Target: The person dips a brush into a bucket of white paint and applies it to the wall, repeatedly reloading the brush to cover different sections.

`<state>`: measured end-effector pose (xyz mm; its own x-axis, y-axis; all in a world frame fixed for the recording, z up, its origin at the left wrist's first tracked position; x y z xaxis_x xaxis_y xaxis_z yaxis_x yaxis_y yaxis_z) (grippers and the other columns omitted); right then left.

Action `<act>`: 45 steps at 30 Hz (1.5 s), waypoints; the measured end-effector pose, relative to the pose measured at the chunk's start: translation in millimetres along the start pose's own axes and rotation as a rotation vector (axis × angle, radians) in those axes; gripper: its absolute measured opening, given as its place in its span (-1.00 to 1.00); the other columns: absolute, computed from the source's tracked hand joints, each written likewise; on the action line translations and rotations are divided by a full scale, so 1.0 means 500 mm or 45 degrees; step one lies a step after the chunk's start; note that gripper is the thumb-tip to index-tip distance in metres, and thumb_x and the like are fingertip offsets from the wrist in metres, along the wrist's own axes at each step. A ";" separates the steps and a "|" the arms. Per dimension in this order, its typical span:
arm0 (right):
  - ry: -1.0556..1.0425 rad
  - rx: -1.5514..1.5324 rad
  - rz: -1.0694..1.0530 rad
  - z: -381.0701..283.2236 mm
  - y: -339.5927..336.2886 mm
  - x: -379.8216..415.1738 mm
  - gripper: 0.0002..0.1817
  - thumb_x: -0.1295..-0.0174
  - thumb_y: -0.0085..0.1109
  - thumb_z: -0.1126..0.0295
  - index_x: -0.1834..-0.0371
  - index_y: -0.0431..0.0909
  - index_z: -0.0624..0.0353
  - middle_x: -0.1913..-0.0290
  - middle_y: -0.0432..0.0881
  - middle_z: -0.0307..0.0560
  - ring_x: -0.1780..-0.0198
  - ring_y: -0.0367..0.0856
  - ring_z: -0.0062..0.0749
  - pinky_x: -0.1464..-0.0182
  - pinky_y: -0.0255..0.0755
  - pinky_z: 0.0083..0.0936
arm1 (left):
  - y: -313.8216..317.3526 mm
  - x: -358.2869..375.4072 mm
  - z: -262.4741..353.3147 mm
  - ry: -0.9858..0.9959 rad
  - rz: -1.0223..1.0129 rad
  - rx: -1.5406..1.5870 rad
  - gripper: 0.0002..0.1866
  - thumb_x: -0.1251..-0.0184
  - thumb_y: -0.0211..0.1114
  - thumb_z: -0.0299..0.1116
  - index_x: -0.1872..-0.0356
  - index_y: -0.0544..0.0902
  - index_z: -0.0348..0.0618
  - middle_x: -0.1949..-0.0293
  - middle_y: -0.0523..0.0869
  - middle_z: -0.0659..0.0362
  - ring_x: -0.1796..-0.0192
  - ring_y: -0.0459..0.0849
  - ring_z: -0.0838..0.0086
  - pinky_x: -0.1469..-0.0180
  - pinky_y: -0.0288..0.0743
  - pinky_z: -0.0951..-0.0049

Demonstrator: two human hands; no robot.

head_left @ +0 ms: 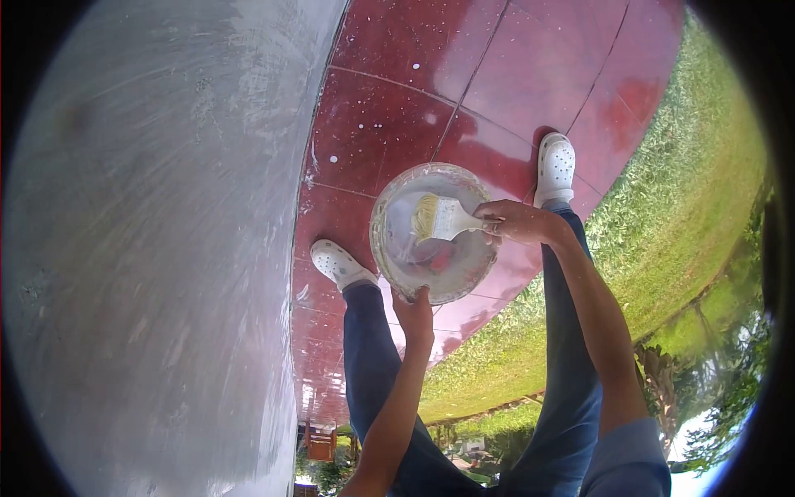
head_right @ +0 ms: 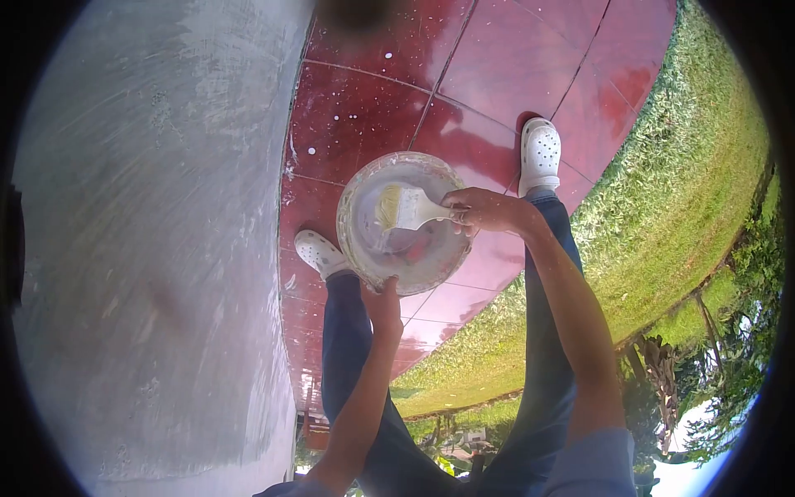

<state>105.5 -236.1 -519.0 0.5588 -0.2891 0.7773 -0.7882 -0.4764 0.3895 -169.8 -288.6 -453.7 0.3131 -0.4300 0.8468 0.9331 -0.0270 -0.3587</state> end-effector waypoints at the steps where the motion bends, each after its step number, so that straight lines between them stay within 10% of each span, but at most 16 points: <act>1: 0.013 -0.182 0.029 -0.012 -0.013 0.010 -0.62 -0.42 0.01 0.40 -0.26 0.42 0.29 0.26 0.62 -0.16 0.26 0.55 -0.49 0.11 0.49 -0.47 | -0.004 -0.003 -0.008 0.021 0.006 0.007 -0.36 -0.12 0.30 -0.61 -0.31 0.37 -0.37 -0.15 0.58 0.03 -0.17 0.54 0.36 -0.28 0.33 0.40; 8: -0.498 -0.547 0.391 -0.213 -0.148 -0.008 -0.42 -0.43 0.05 0.29 -0.49 0.24 0.13 0.31 0.51 -0.30 0.36 0.51 -0.62 0.30 0.49 -0.61 | -0.008 -0.019 -0.006 0.004 0.029 -0.005 -0.36 -0.14 0.29 -0.60 -0.32 0.38 -0.37 -0.14 0.60 0.00 -0.16 0.57 0.31 -0.26 0.35 0.36; 13: -1.012 0.035 1.389 -0.361 -0.246 -0.188 -0.42 -0.49 -0.03 0.30 -0.55 0.18 0.10 0.13 0.56 -0.18 0.27 0.47 -0.47 0.11 0.44 -0.51 | -0.006 -0.016 0.004 -0.034 -0.059 -0.035 -0.37 -0.14 0.30 -0.59 -0.30 0.38 -0.35 -0.12 0.59 0.07 -0.15 0.54 0.39 -0.27 0.33 0.40; 17: -1.073 -0.070 1.356 -0.432 -0.020 -0.292 -0.46 -0.46 0.02 0.34 -0.49 0.25 0.15 -0.06 0.60 0.33 0.08 0.66 0.00 -0.01 0.45 -0.45 | -0.006 -0.020 -0.001 -0.044 -0.079 -0.019 -0.38 -0.14 0.31 -0.58 -0.29 0.39 -0.35 -0.11 0.59 0.07 -0.14 0.54 0.39 -0.25 0.33 0.40; 24: -0.711 0.597 0.438 -0.309 0.038 -0.233 -0.54 -0.21 0.25 0.35 -0.22 0.60 -0.12 0.15 0.72 0.07 0.13 0.70 0.03 0.03 0.57 -0.12 | 0.002 -0.021 0.004 -0.037 -0.099 -0.061 -0.40 -0.14 0.29 -0.60 -0.28 0.40 -0.34 -0.11 0.60 0.07 -0.14 0.55 0.39 -0.25 0.34 0.40; 29: -1.049 0.590 0.934 -0.405 -0.237 -0.225 -0.61 -0.34 0.26 0.21 -0.24 0.62 -0.17 0.18 0.77 0.00 0.16 0.71 -0.23 0.06 0.52 -0.32 | 0.000 -0.024 0.003 -0.020 -0.049 -0.137 -0.40 -0.14 0.29 -0.61 -0.28 0.41 -0.34 -0.11 0.59 0.07 -0.14 0.55 0.39 -0.25 0.34 0.41; 30: -0.593 0.545 0.937 -0.466 -0.287 -0.146 -0.63 -0.39 0.20 0.23 -0.25 0.61 -0.12 0.23 0.74 -0.03 0.25 0.63 -0.32 0.08 0.49 -0.35 | -0.002 -0.024 0.000 -0.023 -0.047 -0.141 -0.40 -0.14 0.29 -0.61 -0.28 0.41 -0.34 -0.11 0.59 0.07 -0.14 0.55 0.39 -0.25 0.34 0.41; 31: -0.826 0.570 1.062 -0.482 -0.349 -0.110 -0.67 -0.39 0.15 0.23 0.00 0.69 0.26 0.39 0.68 -0.19 0.33 0.60 -0.39 0.15 0.49 -0.41 | -0.004 -0.024 -0.003 -0.027 -0.060 -0.140 -0.40 -0.14 0.29 -0.61 -0.28 0.41 -0.34 -0.11 0.59 0.07 -0.14 0.55 0.39 -0.25 0.34 0.40; 34: -0.813 0.421 1.274 -0.478 -0.455 -0.123 -0.62 -0.38 0.15 0.26 -0.19 0.62 0.16 0.23 0.73 -0.19 0.23 0.60 -0.47 0.09 0.47 -0.45 | -0.005 -0.025 0.000 -0.035 -0.076 -0.134 -0.41 -0.14 0.29 -0.60 -0.27 0.41 -0.34 -0.11 0.59 0.07 -0.14 0.55 0.38 -0.26 0.34 0.39; 36: -1.469 -0.098 1.569 -0.488 -0.444 -0.153 -0.59 -0.40 0.10 0.28 -0.27 0.57 0.13 0.13 0.71 -0.23 0.16 0.56 -0.57 0.06 0.45 -0.49 | -0.002 -0.023 0.004 -0.040 -0.072 -0.124 -0.41 -0.14 0.29 -0.60 -0.27 0.41 -0.34 -0.11 0.59 0.06 -0.14 0.55 0.37 -0.26 0.34 0.39; 39: -0.887 0.075 1.816 -0.467 -0.355 -0.245 -0.65 -0.39 0.04 0.40 -0.18 0.58 0.25 0.11 0.68 -0.19 0.12 0.57 -0.48 0.03 0.46 -0.46 | 0.000 -0.021 0.011 -0.011 -0.063 -0.159 -0.39 -0.15 0.26 -0.61 -0.30 0.40 -0.36 -0.09 0.64 -0.02 -0.11 0.61 0.29 -0.22 0.39 0.35; 41: -1.282 0.052 1.759 -0.426 -0.220 -0.404 -0.52 -0.43 0.13 0.25 -0.37 0.43 0.19 0.20 0.67 0.08 0.25 0.54 -0.32 0.04 0.47 -0.41 | 0.003 -0.018 0.018 -0.002 -0.065 -0.282 -0.40 -0.15 0.25 -0.62 -0.30 0.40 -0.35 -0.09 0.63 -0.01 -0.11 0.60 0.29 -0.22 0.39 0.35; 43: -0.888 -0.270 1.170 -0.404 -0.036 -0.300 -0.50 -0.45 0.12 0.32 -0.40 0.37 0.27 0.11 0.66 0.07 0.20 0.53 -0.28 -0.04 0.46 -0.41 | 0.003 -0.017 0.017 -0.030 -0.076 -0.248 -0.40 -0.16 0.25 -0.62 -0.30 0.40 -0.35 -0.10 0.63 -0.01 -0.11 0.60 0.29 -0.22 0.39 0.35; 45: -1.088 -0.086 1.016 -0.300 0.047 -0.332 -0.56 -0.37 0.17 0.32 -0.25 0.51 0.32 0.22 0.71 0.16 0.31 0.63 -0.12 0.13 0.50 -0.35 | 0.011 -0.027 0.024 -0.047 -0.084 -0.219 -0.40 -0.16 0.25 -0.62 -0.30 0.40 -0.35 -0.10 0.63 0.00 -0.12 0.60 0.29 -0.23 0.39 0.35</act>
<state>-44.5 -74.7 -564.4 -0.1291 -0.9626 0.2381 -0.9915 0.1297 -0.0135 -166.9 -272.3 -462.1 0.2615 -0.3891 0.8833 0.9086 -0.2095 -0.3613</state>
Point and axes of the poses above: each hand's wrist, its own x-axis away from the middle knuckle, its own y-axis out of the palm, z = x × y, the point moved 1 cm from there along -x, towards the middle knuckle
